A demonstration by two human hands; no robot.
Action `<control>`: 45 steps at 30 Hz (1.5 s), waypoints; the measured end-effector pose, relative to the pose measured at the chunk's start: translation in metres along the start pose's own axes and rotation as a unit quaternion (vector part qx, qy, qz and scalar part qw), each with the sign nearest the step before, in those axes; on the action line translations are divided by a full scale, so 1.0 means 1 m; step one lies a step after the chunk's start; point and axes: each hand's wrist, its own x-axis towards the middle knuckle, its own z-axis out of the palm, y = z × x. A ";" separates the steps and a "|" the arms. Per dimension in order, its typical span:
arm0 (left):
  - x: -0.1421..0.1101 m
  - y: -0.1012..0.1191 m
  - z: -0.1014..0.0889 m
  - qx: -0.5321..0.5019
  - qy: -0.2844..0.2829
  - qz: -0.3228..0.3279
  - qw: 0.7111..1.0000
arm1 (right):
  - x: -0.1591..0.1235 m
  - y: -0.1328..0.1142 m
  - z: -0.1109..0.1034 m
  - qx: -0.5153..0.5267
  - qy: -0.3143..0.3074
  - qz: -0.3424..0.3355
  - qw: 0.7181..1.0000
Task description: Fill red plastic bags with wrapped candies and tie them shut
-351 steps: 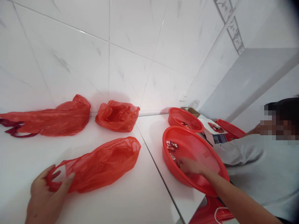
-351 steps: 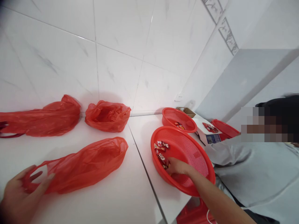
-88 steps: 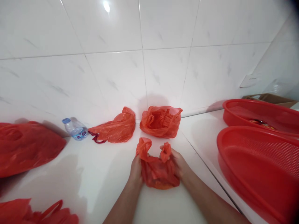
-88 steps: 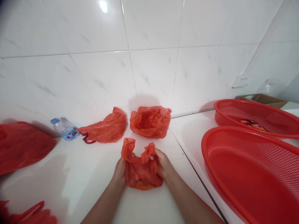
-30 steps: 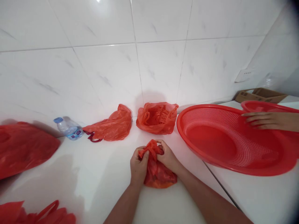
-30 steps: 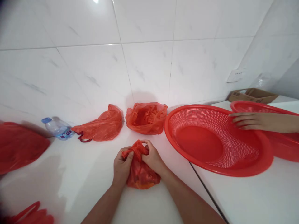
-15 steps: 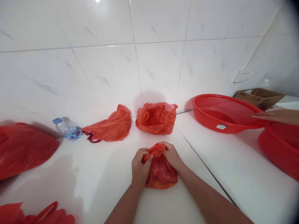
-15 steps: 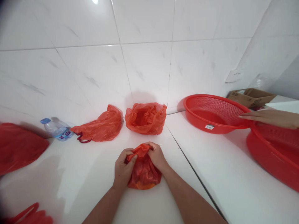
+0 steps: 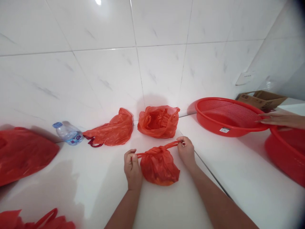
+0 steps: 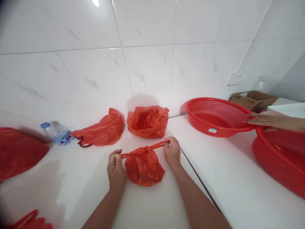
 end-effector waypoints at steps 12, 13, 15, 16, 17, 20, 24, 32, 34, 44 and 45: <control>0.007 -0.005 -0.005 -0.014 0.036 -0.081 0.996 | 0.010 0.010 -0.024 -0.158 0.081 0.007 0.984; 0.009 -0.006 -0.006 -0.014 0.043 -0.091 0.995 | 0.009 0.009 -0.023 -0.154 0.064 0.008 0.986; 0.012 -0.009 -0.007 -0.010 0.065 -0.102 0.993 | 0.006 0.006 -0.018 -0.138 0.013 0.001 0.990; 0.014 -0.011 -0.007 -0.012 0.072 -0.100 0.992 | 0.003 0.003 -0.016 -0.129 -0.014 -0.006 0.992; 0.015 -0.013 -0.006 -0.021 0.073 -0.092 0.993 | -0.001 -0.001 -0.013 -0.116 -0.044 -0.016 0.992; 0.013 -0.018 -0.001 -0.075 0.008 -0.056 0.996 | -0.013 -0.012 -0.003 -0.059 -0.148 -0.036 0.987; 0.001 -0.013 0.002 -0.094 -0.169 -0.014 0.981 | -0.034 -0.022 0.012 -0.033 -0.273 -0.055 0.960; -0.011 0.002 0.002 -0.124 -0.078 -0.067 0.987 | -0.048 -0.015 0.018 -0.202 -0.340 -0.030 0.918; -0.012 0.001 0.003 -0.112 -0.050 -0.070 0.990 | -0.038 -0.008 0.015 -0.226 -0.335 -0.013 0.915; -0.014 0.003 -0.004 -0.005 -0.108 0.029 0.994 | -0.012 0.002 0.004 -0.210 -0.240 0.054 0.946; -0.015 0.003 -0.003 -0.001 -0.137 0.048 0.989 | -0.009 0.002 0.003 -0.200 -0.232 0.063 0.950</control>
